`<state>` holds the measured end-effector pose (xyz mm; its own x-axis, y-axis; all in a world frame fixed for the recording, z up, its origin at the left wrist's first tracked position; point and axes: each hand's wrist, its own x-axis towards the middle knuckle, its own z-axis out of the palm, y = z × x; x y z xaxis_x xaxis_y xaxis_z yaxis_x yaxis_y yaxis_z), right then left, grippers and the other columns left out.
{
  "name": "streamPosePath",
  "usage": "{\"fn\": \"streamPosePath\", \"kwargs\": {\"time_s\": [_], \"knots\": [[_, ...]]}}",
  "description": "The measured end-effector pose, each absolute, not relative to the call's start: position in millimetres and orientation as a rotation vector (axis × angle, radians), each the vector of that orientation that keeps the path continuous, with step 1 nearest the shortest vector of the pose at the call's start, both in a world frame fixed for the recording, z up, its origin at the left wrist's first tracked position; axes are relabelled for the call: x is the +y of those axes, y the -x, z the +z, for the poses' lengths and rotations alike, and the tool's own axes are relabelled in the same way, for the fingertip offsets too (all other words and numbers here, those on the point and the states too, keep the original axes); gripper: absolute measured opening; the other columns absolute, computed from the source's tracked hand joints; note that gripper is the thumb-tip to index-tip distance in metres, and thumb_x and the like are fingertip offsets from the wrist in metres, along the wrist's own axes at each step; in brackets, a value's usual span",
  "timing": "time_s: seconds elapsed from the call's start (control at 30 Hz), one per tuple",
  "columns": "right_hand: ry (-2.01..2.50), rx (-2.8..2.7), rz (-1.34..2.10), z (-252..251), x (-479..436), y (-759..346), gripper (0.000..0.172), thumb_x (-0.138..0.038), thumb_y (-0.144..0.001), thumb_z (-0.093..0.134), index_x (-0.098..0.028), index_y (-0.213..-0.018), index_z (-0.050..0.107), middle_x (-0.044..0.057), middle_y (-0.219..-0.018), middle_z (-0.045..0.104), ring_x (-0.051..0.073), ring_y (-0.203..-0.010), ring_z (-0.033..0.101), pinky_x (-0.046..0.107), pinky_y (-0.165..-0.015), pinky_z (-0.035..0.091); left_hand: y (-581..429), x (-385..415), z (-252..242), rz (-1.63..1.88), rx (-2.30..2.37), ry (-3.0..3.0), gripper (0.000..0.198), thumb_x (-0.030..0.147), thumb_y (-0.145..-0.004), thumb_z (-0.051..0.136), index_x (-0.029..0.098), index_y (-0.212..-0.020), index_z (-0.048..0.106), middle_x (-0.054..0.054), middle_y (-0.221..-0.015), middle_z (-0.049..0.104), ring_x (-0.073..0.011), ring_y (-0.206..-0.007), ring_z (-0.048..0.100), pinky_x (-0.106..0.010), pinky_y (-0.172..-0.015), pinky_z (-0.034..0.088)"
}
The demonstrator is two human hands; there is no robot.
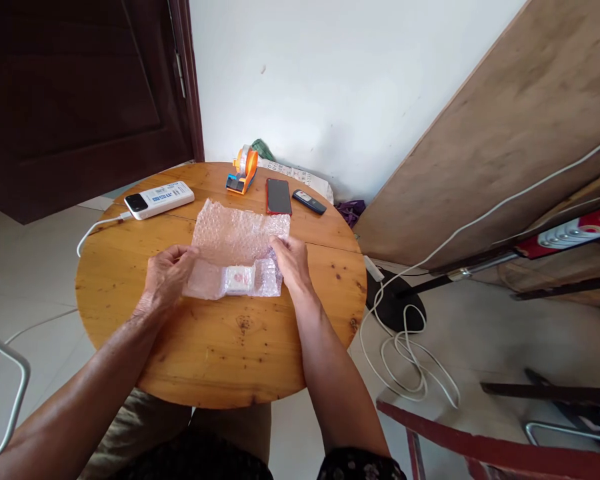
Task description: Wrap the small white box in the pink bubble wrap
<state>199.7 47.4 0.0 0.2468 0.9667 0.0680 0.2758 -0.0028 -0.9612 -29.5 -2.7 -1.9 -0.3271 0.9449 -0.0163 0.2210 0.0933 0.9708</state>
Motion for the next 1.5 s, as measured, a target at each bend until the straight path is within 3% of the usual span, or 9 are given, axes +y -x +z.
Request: {"fn": "streamPosePath", "kwargs": {"time_s": [0.17, 0.33, 0.63, 0.8, 0.97, 1.2, 1.33, 1.43, 1.5], "knots": [[1.756, -1.437, 0.497, -1.3, 56.3, -220.2, 0.011, -0.032, -0.069, 0.064, -0.021, -0.069, 0.065, -0.004, -0.062, 0.062, 0.017, -0.064, 0.057, 0.029, -0.064, 0.044, 33.9, 1.9, -3.2, 1.362, 1.800, -1.171, 0.032, 0.037, -0.073, 0.062, 0.015, -0.095, 0.069, -0.005, -0.085, 0.069, -0.0159, -0.063, 0.058, -0.026, -0.056, 0.045], [1.560, -1.405, 0.342, 17.6, 43.9, -217.4, 0.020, -0.034, -0.075, 0.063, -0.022, -0.090, 0.067, 0.002, -0.083, 0.069, 0.019, -0.075, 0.062, 0.035, -0.077, 0.049, 25.4, -13.1, 6.6, 1.571, 1.644, -1.678, 0.028, 0.031, -0.081, 0.056, 0.020, -0.104, 0.066, -0.007, -0.107, 0.069, -0.0247, -0.105, 0.062, -0.037, -0.091, 0.050], [1.215, -1.780, 0.999, 39.3, 19.3, -205.8, 0.055, -0.067, -0.093, 0.043, -0.021, -0.097, 0.071, 0.005, -0.094, 0.072, 0.022, -0.096, 0.066, 0.038, -0.093, 0.048, 19.8, -15.2, 3.5, 1.141, 1.510, -1.805, 0.046, 0.046, -0.089, 0.056, 0.018, -0.125, 0.061, -0.014, -0.122, 0.067, -0.0310, -0.117, 0.058, -0.042, -0.093, 0.050], [1.101, -2.015, 1.359, 76.4, 0.2, -212.9, 0.044, -0.057, -0.095, 0.051, -0.020, -0.097, 0.074, 0.002, -0.079, 0.072, 0.019, -0.082, 0.067, 0.033, -0.084, 0.050, 24.0, -18.7, 12.9, 1.111, 1.492, -1.679, 0.052, 0.055, -0.095, 0.045, 0.017, -0.126, 0.061, -0.013, -0.109, 0.072, -0.0302, -0.108, 0.064, -0.039, -0.091, 0.049], [0.883, -2.280, 1.811, 87.4, -33.6, -202.9, 0.024, -0.042, -0.089, 0.064, -0.023, -0.098, 0.077, 0.000, -0.084, 0.076, 0.016, -0.076, 0.068, 0.026, -0.070, 0.051, 27.4, -19.5, 19.0, 1.308, 1.365, -1.389, 0.053, 0.060, -0.093, 0.043, 0.016, -0.109, 0.066, -0.004, -0.076, 0.070, -0.0195, -0.065, 0.065, -0.031, -0.066, 0.050], [1.104, -2.244, 1.555, 56.7, -52.2, -207.3, 0.018, -0.032, -0.091, 0.059, -0.023, -0.093, 0.074, -0.001, -0.080, 0.073, 0.014, -0.071, 0.065, 0.024, -0.065, 0.049, 21.6, -16.1, 4.7, 0.936, 1.457, -1.686, 0.021, 0.029, -0.073, 0.057, 0.020, -0.088, 0.069, 0.003, -0.056, 0.060, -0.0141, -0.051, 0.054, -0.025, -0.054, 0.042], [1.278, -2.003, 0.977, 58.3, -39.8, -202.7, 0.017, -0.030, -0.089, 0.060, -0.023, -0.102, 0.068, 0.003, -0.095, 0.071, 0.018, -0.086, 0.066, 0.032, -0.077, 0.053, 22.0, -17.7, 2.7, 0.968, 1.425, -1.905, 0.033, 0.023, -0.071, 0.053, 0.018, -0.099, 0.069, -0.005, -0.081, 0.071, -0.0187, -0.070, 0.063, -0.030, -0.067, 0.049], [1.273, -2.103, 0.672, 47.5, -25.1, -188.2, 0.052, -0.018, -0.076, 0.070, -0.026, -0.126, 0.059, 0.008, -0.131, 0.063, 0.026, -0.119, 0.059, 0.042, -0.099, 0.048, 23.4, -17.1, 0.2, 1.028, 1.304, -2.086, 0.056, 0.020, -0.067, 0.053, 0.013, -0.121, 0.062, -0.014, -0.112, 0.070, -0.0276, -0.103, 0.064, -0.041, -0.092, 0.050], [1.294, -2.199, 0.622, 37.4, -18.2, -180.3, 0.059, -0.013, -0.073, 0.071, -0.024, -0.129, 0.058, 0.010, -0.132, 0.062, 0.028, -0.122, 0.058, 0.046, -0.104, 0.045, 23.1, -17.1, -2.7, 0.975, 1.278, -2.155, 0.073, 0.019, -0.065, 0.054, 0.012, -0.137, 0.051, -0.016, -0.125, 0.066, -0.0316, -0.117, 0.059, -0.048, -0.104, 0.044]]}}
